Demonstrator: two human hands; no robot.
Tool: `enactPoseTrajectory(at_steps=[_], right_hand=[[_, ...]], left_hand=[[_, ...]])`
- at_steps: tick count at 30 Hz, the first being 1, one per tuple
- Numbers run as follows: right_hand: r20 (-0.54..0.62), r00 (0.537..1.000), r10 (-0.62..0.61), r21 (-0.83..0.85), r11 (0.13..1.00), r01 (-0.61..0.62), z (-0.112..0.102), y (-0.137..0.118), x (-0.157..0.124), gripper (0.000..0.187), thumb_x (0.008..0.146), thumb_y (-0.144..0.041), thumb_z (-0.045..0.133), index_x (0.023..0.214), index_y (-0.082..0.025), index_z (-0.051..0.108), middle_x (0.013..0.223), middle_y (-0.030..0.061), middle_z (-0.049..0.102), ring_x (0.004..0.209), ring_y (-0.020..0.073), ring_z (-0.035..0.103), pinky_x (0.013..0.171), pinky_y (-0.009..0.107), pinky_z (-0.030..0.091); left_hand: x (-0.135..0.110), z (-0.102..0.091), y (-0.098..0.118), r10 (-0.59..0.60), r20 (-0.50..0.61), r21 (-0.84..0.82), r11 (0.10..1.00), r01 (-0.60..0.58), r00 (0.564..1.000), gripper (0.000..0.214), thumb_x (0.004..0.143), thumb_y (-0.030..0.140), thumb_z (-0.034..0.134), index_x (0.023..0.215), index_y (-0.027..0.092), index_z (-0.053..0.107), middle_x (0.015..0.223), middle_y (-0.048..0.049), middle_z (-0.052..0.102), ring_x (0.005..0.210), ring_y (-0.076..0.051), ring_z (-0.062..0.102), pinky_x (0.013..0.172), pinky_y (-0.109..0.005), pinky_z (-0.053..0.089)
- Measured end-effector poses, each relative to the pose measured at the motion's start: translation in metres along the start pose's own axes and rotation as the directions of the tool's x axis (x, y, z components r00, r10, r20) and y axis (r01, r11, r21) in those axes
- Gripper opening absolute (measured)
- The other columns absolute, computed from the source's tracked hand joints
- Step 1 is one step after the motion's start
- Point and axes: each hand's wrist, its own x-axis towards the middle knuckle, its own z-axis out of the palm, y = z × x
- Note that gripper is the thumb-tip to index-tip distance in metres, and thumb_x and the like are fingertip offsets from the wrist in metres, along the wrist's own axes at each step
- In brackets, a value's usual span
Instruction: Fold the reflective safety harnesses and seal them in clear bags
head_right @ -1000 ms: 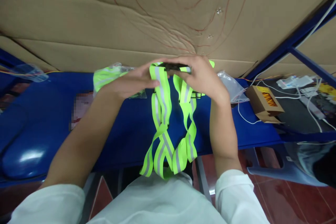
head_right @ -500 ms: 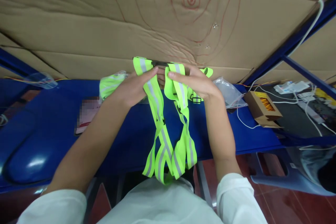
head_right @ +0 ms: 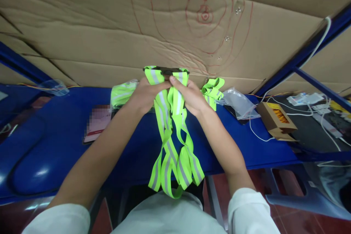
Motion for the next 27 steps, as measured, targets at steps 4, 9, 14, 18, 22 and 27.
enactPoseTrajectory(at_steps=[4,9,14,18,22,27], right_hand=[[0.037,0.999,0.039,-0.087,0.996,-0.036,-0.006,0.003,0.004,0.059,0.072,-0.073,0.082,0.102,-0.023,0.073,0.106,0.0054,0.08,0.109,0.0276,0.075,0.096,0.043,0.064],[-0.089,0.993,-0.079,-0.152,0.986,0.065,-0.013,0.006,0.006,0.054,0.078,-0.073,0.076,0.101,-0.024,0.075,0.108,0.005,0.079,0.113,0.0282,0.073,0.101,0.045,0.061],[-0.037,0.961,-0.274,-0.491,0.842,0.221,-0.017,0.005,0.008,0.059,0.093,-0.078,0.055,0.097,-0.024,0.078,0.101,0.0053,0.078,0.112,0.0291,0.072,0.112,0.049,0.052],[0.141,0.938,-0.317,-0.583,0.739,0.338,-0.032,-0.015,0.005,0.06,0.08,-0.078,0.073,0.109,-0.026,0.077,0.115,0.0053,0.076,0.123,0.0285,0.066,0.118,0.049,0.046],[0.229,0.929,-0.29,-0.621,0.692,0.369,-0.046,-0.037,-0.006,0.048,0.079,-0.066,0.082,0.108,-0.029,0.079,0.114,0.0036,0.078,0.115,0.0264,0.07,0.108,0.045,0.053],[-0.044,0.982,-0.181,-0.427,0.892,0.145,-0.045,-0.034,-0.008,0.037,0.08,-0.062,0.082,0.087,-0.026,0.08,0.093,0.0011,0.078,0.097,0.0272,0.075,0.088,0.042,0.061]], left_hand=[[0.001,0.001,-0.007,-0.026,0.059,-0.097,0.995,0.031,0.998,0.039,0.067,0.031,0.093,0.101,0.017,0.079,0.102,-0.0047,0.08,0.102,-0.025,0.074,0.097,-0.037,0.057],[0.001,0.002,-0.013,-0.071,0.162,-0.084,0.993,0.085,0.984,0.037,0.075,0.038,0.09,0.105,0.019,0.079,0.108,-0.0069,0.08,0.108,-0.027,0.074,0.1,-0.038,0.056],[0.0,0.005,-0.019,-0.078,0.296,-0.048,0.994,0.096,0.952,0.054,0.063,0.029,0.095,0.113,0.019,0.076,0.121,-0.008,0.077,0.12,-0.029,0.07,0.109,-0.042,0.052],[0.001,0.0,-0.02,-0.159,0.239,0.076,0.987,0.144,0.958,0.053,0.065,0.026,0.093,0.115,0.02,0.075,0.125,-0.008,0.076,0.124,-0.03,0.067,0.107,-0.043,0.052],[-0.001,-0.004,-0.012,-0.258,0.316,0.203,0.958,0.201,0.913,0.055,0.068,0.027,0.092,0.12,0.021,0.074,0.123,-0.0091,0.076,0.111,-0.029,0.072,0.093,-0.042,0.057],[-0.009,0.005,-0.015,-0.246,0.385,0.112,0.969,0.219,0.889,0.054,0.066,0.031,0.096,0.114,0.019,0.074,0.109,-0.0091,0.078,0.094,-0.027,0.074,0.084,-0.04,0.06]])
